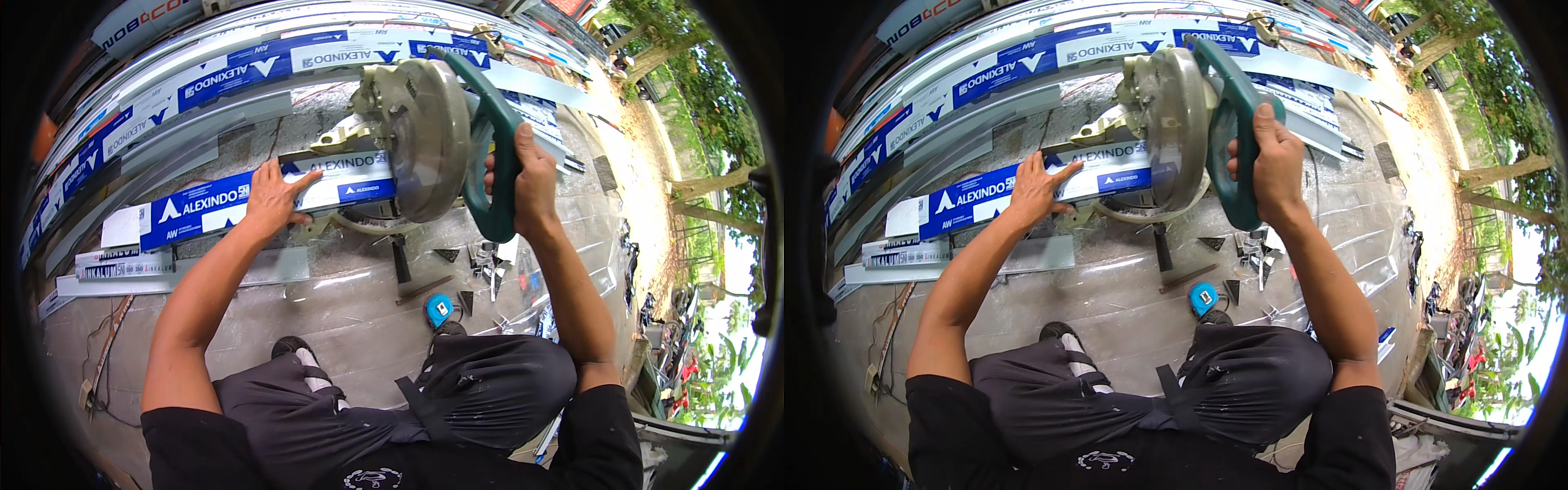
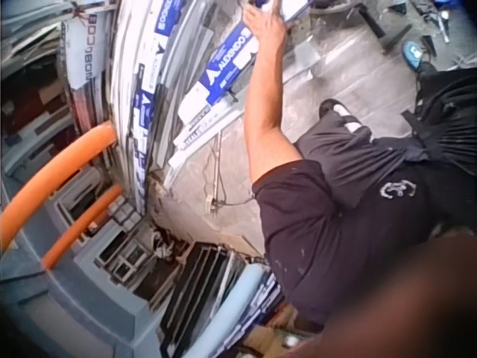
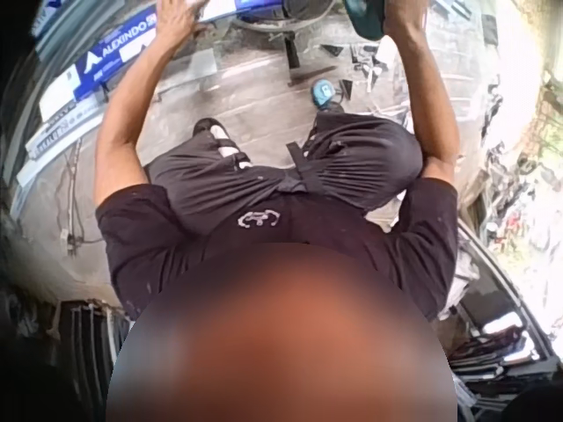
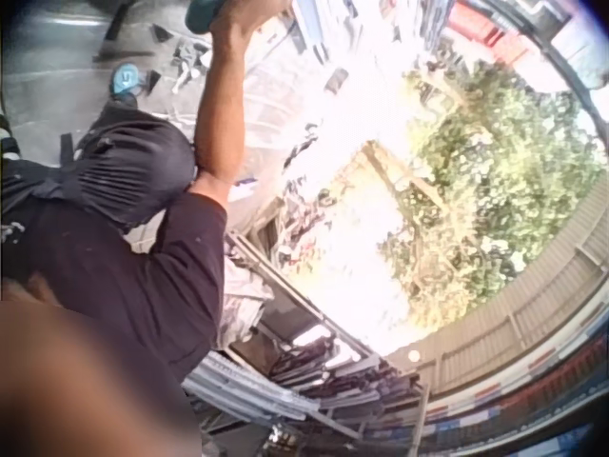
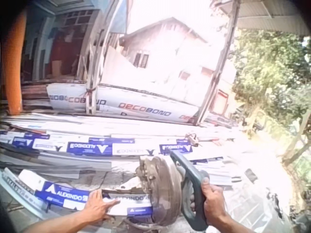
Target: The person measures aluminum profiles with a tape measure, marks cut lines with a pen, and cuts them using a miter saw. The cut pieces are set aside on the floor.
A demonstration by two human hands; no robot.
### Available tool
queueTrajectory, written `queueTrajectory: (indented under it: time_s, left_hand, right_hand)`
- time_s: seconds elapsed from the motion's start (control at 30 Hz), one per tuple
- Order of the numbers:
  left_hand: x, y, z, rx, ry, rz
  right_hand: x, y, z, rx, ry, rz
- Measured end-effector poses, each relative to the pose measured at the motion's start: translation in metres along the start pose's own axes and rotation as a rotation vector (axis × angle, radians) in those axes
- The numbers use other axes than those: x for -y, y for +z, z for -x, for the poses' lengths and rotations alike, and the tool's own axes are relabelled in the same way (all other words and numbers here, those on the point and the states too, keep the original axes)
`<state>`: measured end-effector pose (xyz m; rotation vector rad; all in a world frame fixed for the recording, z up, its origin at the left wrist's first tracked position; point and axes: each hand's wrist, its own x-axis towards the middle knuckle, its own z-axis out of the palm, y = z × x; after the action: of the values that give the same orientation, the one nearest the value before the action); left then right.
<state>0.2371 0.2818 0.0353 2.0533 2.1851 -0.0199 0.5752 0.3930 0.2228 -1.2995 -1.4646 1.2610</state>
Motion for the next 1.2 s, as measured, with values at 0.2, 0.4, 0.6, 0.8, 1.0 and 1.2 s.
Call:
queueTrajectory:
  time_s: [0.2, 0.4, 0.6, 0.8, 1.0, 1.2]
  left_hand:
    - [0.001, 0.003, 0.000, -0.028, 0.004, -0.053]
    - [0.000, 0.000, 0.000, -0.012, 0.001, -0.043]
    - [0.000, 0.000, 0.000, -0.020, 0.002, -0.048]
    - [0.000, 0.001, 0.000, -0.020, -0.002, -0.058]
    - [0.000, 0.000, 0.001, -0.034, 0.008, -0.066]
    - [0.005, 0.005, 0.000, -0.039, 0.016, -0.036]
  right_hand:
    - [-0.013, 0.000, 0.005, 0.011, -0.027, 0.008]
    - [-0.029, -0.001, 0.010, 0.002, -0.040, -0.014]
    - [-0.053, 0.000, 0.019, 0.022, -0.092, -0.079]
    - [-0.078, -0.001, 0.027, 0.026, -0.100, -0.117]
    - [-0.105, -0.002, 0.029, 0.049, -0.141, -0.140]
    - [-0.092, 0.006, 0.032, 0.035, -0.132, -0.033]
